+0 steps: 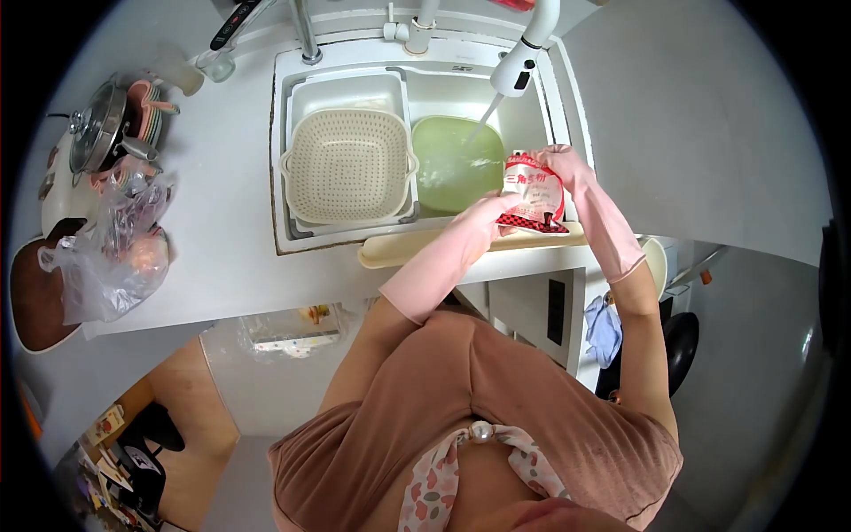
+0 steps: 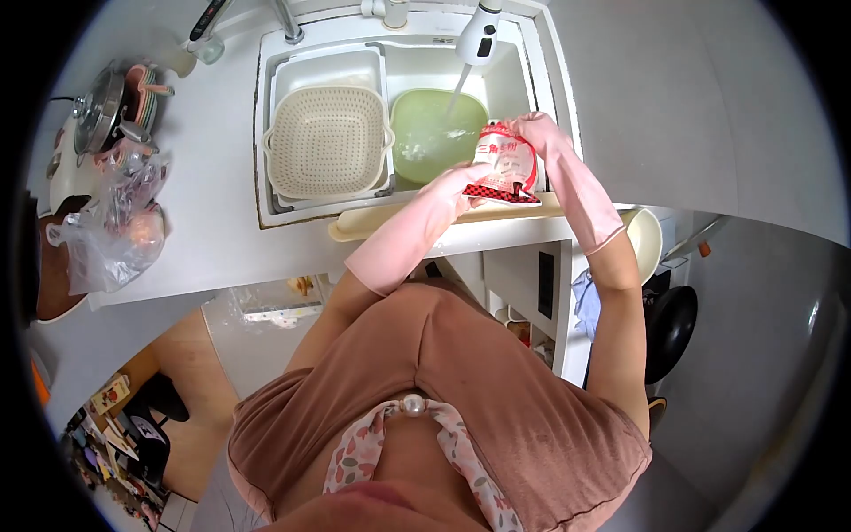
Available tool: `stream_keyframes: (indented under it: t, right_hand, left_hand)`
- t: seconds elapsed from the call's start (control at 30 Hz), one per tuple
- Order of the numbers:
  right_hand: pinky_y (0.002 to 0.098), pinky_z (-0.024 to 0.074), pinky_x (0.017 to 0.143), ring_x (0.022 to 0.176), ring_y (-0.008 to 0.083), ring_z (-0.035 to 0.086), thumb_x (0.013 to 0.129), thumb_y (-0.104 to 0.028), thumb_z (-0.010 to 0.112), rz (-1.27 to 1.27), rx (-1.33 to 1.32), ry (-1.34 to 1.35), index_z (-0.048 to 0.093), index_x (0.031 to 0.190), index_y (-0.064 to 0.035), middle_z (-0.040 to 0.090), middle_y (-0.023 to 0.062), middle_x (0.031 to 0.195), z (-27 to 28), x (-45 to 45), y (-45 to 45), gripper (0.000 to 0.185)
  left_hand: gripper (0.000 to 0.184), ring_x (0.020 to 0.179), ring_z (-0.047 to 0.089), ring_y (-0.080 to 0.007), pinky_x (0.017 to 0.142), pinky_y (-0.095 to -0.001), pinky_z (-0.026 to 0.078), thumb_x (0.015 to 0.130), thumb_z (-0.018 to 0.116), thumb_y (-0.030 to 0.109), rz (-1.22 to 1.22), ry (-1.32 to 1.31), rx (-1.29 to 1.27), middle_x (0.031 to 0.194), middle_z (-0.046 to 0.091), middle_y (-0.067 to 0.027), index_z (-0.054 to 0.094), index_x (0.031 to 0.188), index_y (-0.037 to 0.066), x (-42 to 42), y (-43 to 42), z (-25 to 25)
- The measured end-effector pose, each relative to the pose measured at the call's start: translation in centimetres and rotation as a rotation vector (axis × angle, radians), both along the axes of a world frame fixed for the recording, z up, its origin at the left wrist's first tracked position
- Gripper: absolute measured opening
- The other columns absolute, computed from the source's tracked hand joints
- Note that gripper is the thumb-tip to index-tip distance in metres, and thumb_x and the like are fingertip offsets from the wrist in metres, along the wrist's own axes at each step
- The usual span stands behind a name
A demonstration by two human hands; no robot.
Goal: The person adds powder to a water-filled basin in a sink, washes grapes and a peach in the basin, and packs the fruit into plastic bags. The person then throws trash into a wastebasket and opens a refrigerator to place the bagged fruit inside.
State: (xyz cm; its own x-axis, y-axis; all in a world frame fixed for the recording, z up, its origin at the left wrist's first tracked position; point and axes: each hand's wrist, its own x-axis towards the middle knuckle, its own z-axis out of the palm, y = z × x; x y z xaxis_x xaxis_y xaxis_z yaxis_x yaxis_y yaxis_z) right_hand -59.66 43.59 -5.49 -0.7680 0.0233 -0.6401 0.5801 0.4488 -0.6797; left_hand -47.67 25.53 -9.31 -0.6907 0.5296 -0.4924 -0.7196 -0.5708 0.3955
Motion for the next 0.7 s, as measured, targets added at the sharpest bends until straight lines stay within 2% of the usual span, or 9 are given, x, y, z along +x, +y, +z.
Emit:
stream_keyframes:
  t: [0.03,0.07,0.13,0.3,0.33,0.47,0.53,0.6,0.7]
  right_hand:
    - [0.0261,0.0561,0.071,0.076,0.0147,0.066,0.085,-0.004,0.062,-0.077,-0.061,0.027,0.068,0.095,0.0032,0.070,0.0104,0.088,-0.3,-0.1,0.2,0.013]
    - [0.0265,0.0562,0.069,0.076,0.0149,0.067,0.087,-0.005,0.062,0.064,0.138,0.030,0.068,0.096,0.0024,0.070,0.0106,0.088,-0.2,0.0,-0.1,0.013]
    - [0.0264,0.0562,0.068,0.075,0.0149,0.066,0.088,-0.007,0.062,0.008,0.055,0.030,0.068,0.096,0.0020,0.070,0.0103,0.087,0.3,0.1,-0.3,0.013]
    - [0.0232,0.0544,0.073,0.078,0.0125,0.065,0.090,-0.014,0.065,0.017,0.070,0.015,0.067,0.096,0.0025,0.070,0.0097,0.090,0.9,1.1,-0.8,0.018]
    - [0.0229,0.0522,0.070,0.076,0.0103,0.063,0.089,-0.014,0.066,-0.052,0.028,0.062,0.069,0.092,0.0006,0.070,0.0062,0.084,1.3,1.4,-0.8,0.016]
    - [0.0226,0.0474,0.064,0.070,0.0075,0.059,0.087,-0.017,0.069,0.038,0.030,0.169,0.071,0.086,-0.0017,0.067,0.0004,0.074,5.9,4.2,-0.2,0.016]
    - [0.0225,0.0465,0.064,0.068,0.0069,0.058,0.087,-0.020,0.070,0.127,0.024,0.205,0.071,0.084,-0.0019,0.067,-0.0016,0.072,8.3,6.0,0.7,0.019]
    - [0.0243,0.0475,0.071,0.076,0.0099,0.061,0.086,-0.022,0.070,0.162,0.057,0.279,0.072,0.087,-0.0023,0.067,0.0007,0.080,10.1,8.0,0.9,0.020]
    - [0.0266,0.0483,0.078,0.088,0.0149,0.063,0.085,-0.024,0.070,0.129,0.303,0.566,0.072,0.094,-0.0039,0.068,0.0052,0.092,12.9,11.3,-1.4,0.022]
  left_hand:
    - [0.037,0.095,0.065,-0.0155,0.075,-0.0287,0.051,0.089,0.062,0.022,-0.009,0.002,-0.002,0.110,0.067,-0.0061,0.054,0.122,0.009,0.0,-0.1,-0.1]
    - [0.037,0.093,0.065,-0.0152,0.074,-0.0278,0.051,0.089,0.062,0.022,-0.019,0.001,-0.006,0.110,0.067,-0.0060,0.054,0.122,0.009,-0.1,-0.2,-0.3]
    - [0.035,0.089,0.066,-0.0147,0.066,-0.0248,0.050,0.089,0.062,0.021,0.005,-0.020,0.035,0.109,0.067,-0.0060,0.055,0.121,0.008,0.0,-0.2,-0.4]
    - [0.039,0.091,0.065,-0.0154,0.068,-0.0266,0.050,0.090,0.061,0.021,-0.054,0.019,-0.132,0.109,0.066,-0.0060,0.051,0.125,0.007,-0.1,-1.2,1.4]
    - [0.040,0.093,0.064,-0.0155,0.070,-0.0272,0.050,0.090,0.061,0.021,-0.078,0.045,-0.151,0.110,0.066,-0.0062,0.050,0.126,0.007,0.0,-1.4,1.7]
    - [0.040,0.105,0.057,-0.0154,0.080,-0.0316,0.048,0.093,0.056,0.021,-0.216,0.250,-0.410,0.118,0.059,-0.0079,0.048,0.128,0.004,-0.2,-3.2,4.2]
    - [0.039,0.104,0.057,-0.0153,0.083,-0.0306,0.047,0.093,0.056,0.021,-0.298,0.590,-0.536,0.115,0.059,-0.0070,0.049,0.127,0.003,-0.9,-4.5,3.8]
    - [0.037,0.100,0.055,-0.0147,0.089,-0.0280,0.044,0.091,0.058,0.020,-0.199,0.947,-0.555,0.107,0.060,-0.0057,0.052,0.122,0.002,-1.2,-5.7,3.0]
    - [0.044,0.102,0.055,-0.0149,0.092,-0.0274,0.043,0.087,0.062,0.018,-0.377,1.072,-0.510,0.111,0.059,-0.0064,0.051,0.126,0.002,-1.7,-8.5,7.1]
